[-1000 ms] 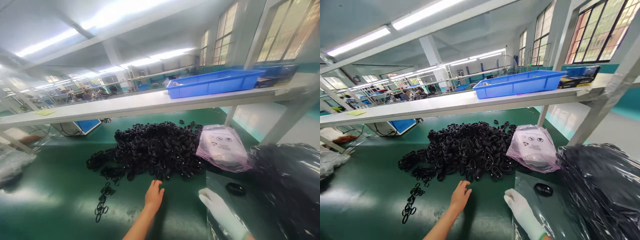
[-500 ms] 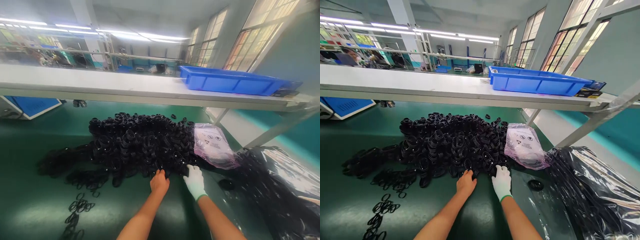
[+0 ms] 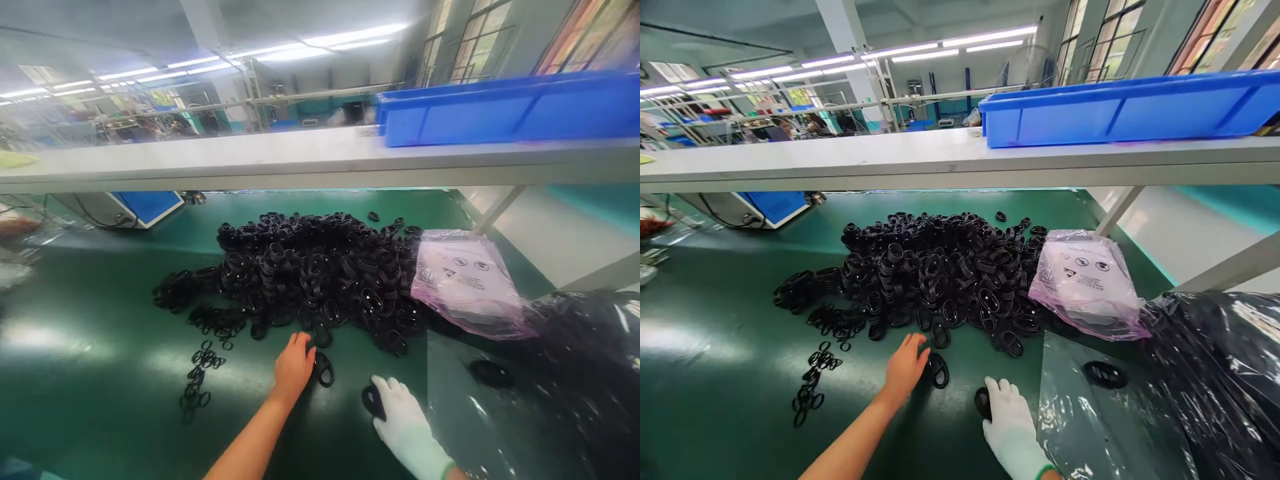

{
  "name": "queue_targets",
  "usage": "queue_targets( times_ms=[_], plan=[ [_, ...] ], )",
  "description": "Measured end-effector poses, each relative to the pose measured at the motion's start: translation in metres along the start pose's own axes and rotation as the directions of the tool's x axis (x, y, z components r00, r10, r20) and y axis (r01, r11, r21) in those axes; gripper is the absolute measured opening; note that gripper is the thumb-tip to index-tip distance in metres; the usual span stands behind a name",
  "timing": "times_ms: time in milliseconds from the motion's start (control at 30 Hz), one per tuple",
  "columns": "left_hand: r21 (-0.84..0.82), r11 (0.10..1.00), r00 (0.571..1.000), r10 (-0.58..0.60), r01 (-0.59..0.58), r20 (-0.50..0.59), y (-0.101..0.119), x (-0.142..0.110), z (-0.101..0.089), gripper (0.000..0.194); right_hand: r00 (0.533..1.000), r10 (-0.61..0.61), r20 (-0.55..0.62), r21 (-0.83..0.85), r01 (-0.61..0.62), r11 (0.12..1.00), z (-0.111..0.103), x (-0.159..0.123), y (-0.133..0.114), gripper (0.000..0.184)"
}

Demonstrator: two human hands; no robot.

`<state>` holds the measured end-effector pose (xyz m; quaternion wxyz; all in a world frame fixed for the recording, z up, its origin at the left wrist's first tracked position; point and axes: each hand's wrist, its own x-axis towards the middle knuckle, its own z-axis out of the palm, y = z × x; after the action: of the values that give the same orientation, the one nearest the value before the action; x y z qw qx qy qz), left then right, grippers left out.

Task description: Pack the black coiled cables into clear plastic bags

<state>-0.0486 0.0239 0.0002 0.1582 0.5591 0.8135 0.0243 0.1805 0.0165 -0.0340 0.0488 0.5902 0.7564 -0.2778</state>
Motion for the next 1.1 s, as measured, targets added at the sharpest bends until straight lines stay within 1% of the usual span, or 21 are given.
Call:
queue_targets(
  times_ms=[33,67,167,233,300,333,400,467,500,567,600,633,667,733,767,833,900,933,1033,1067,1100],
  plan=[
    [0.019,1.000,1.000,-0.017,0.017,0.002,0.009,0.007,-0.001,0.027,1.000,-0.015,0.009,-0.031,0.015,0.999,0.002,-0.003,-0.005,0.069],
    [0.033,0.999,1.000,-0.005,0.005,0.009,0.016,0.015,-0.002,0.026,0.999,-0.030,0.014,-0.043,0.030,0.999,0.002,-0.004,-0.010,0.067],
    [0.045,0.992,0.993,0.117,-0.118,0.033,0.025,0.036,-0.005,0.030,0.999,-0.047,-0.020,0.002,0.047,0.999,-0.006,-0.007,-0.018,0.064],
    [0.033,0.979,0.979,0.199,-0.201,0.039,0.020,0.044,-0.009,0.029,0.997,-0.030,-0.073,0.120,0.038,0.992,-0.015,-0.008,-0.018,0.054],
    [0.004,0.967,0.966,0.253,-0.254,0.045,0.009,0.047,-0.015,0.024,0.998,0.012,-0.069,0.342,0.012,0.940,-0.024,-0.010,-0.018,0.047],
    [-0.014,0.964,0.962,0.267,-0.267,0.047,0.003,0.047,-0.019,0.021,0.999,0.030,-0.043,0.473,-0.006,0.881,-0.027,-0.010,-0.020,0.044],
    [-0.058,0.962,0.962,0.271,-0.268,0.039,-0.006,0.041,-0.024,0.019,0.999,0.033,0.016,0.709,-0.035,0.704,-0.030,-0.007,-0.029,0.042],
    [-0.242,0.940,0.964,0.260,-0.240,0.055,-0.009,0.029,-0.025,0.017,0.999,0.016,0.028,0.874,-0.032,0.485,-0.029,-0.002,-0.045,0.050],
    [-0.382,0.900,0.962,0.260,-0.210,0.082,-0.007,0.021,-0.024,0.019,1.000,0.000,0.015,0.933,-0.014,0.359,-0.026,0.000,-0.054,0.058],
    [-0.657,0.745,0.948,0.277,-0.110,0.155,-0.002,0.004,-0.020,0.023,0.998,-0.068,-0.010,0.996,0.016,0.087,-0.019,0.004,-0.072,0.070],
    [-0.743,0.666,0.939,0.291,-0.059,0.186,0.000,-0.005,-0.019,0.024,0.992,-0.123,-0.019,0.999,0.014,-0.035,-0.016,0.005,-0.081,0.069],
    [-0.785,0.619,0.929,0.306,-0.028,0.208,0.002,-0.012,-0.019,0.024,0.984,-0.177,-0.027,0.991,0.004,-0.133,-0.013,0.005,-0.087,0.064],
    [-0.802,0.598,0.918,0.325,-0.013,0.228,0.003,-0.018,-0.021,0.024,0.974,-0.224,-0.029,0.979,-0.018,-0.202,-0.011,0.005,-0.093,0.057],
    [-0.793,0.609,0.913,0.340,-0.029,0.227,0.001,-0.027,-0.030,0.023,0.960,-0.280,-0.010,0.960,-0.069,-0.271,-0.010,0.000,-0.101,0.046],
    [-0.777,0.627,0.924,0.328,-0.058,0.196,-0.002,-0.029,-0.036,0.022,0.956,-0.293,0.002,0.956,-0.088,-0.279,-0.012,-0.003,-0.103,0.043],
    [-0.730,0.671,0.953,0.289,-0.134,0.090,-0.008,-0.032,-0.050,0.019,0.944,-0.329,0.029,0.964,-0.113,-0.240,-0.018,-0.010,-0.109,0.043],
    [-0.653,0.723,0.955,0.295,-0.225,-0.003,-0.012,-0.035,-0.060,0.028,0.937,-0.344,0.055,0.987,-0.104,-0.125,-0.023,-0.015,-0.117,0.045],
    [-0.605,0.751,0.946,0.323,-0.265,-0.014,-0.013,-0.036,-0.062,0.031,0.942,-0.328,0.075,0.994,-0.095,-0.046,-0.024,-0.016,-0.122,0.045],
    [-0.462,0.819,0.923,0.385,-0.341,0.002,-0.014,-0.040,-0.062,0.037,0.966,-0.233,0.108,0.984,-0.071,0.161,-0.019,-0.018,-0.135,0.045],
    [-0.428,0.835,0.923,0.385,-0.346,0.006,-0.015,-0.042,-0.060,0.039,0.975,-0.195,0.110,0.976,-0.069,0.207,-0.016,-0.018,-0.138,0.046],
    [-0.406,0.845,0.924,0.382,-0.348,0.003,-0.016,-0.043,-0.058,0.041,0.979,-0.170,0.109,0.970,-0.068,0.232,-0.014,-0.018,-0.141,0.048]
  ],
)
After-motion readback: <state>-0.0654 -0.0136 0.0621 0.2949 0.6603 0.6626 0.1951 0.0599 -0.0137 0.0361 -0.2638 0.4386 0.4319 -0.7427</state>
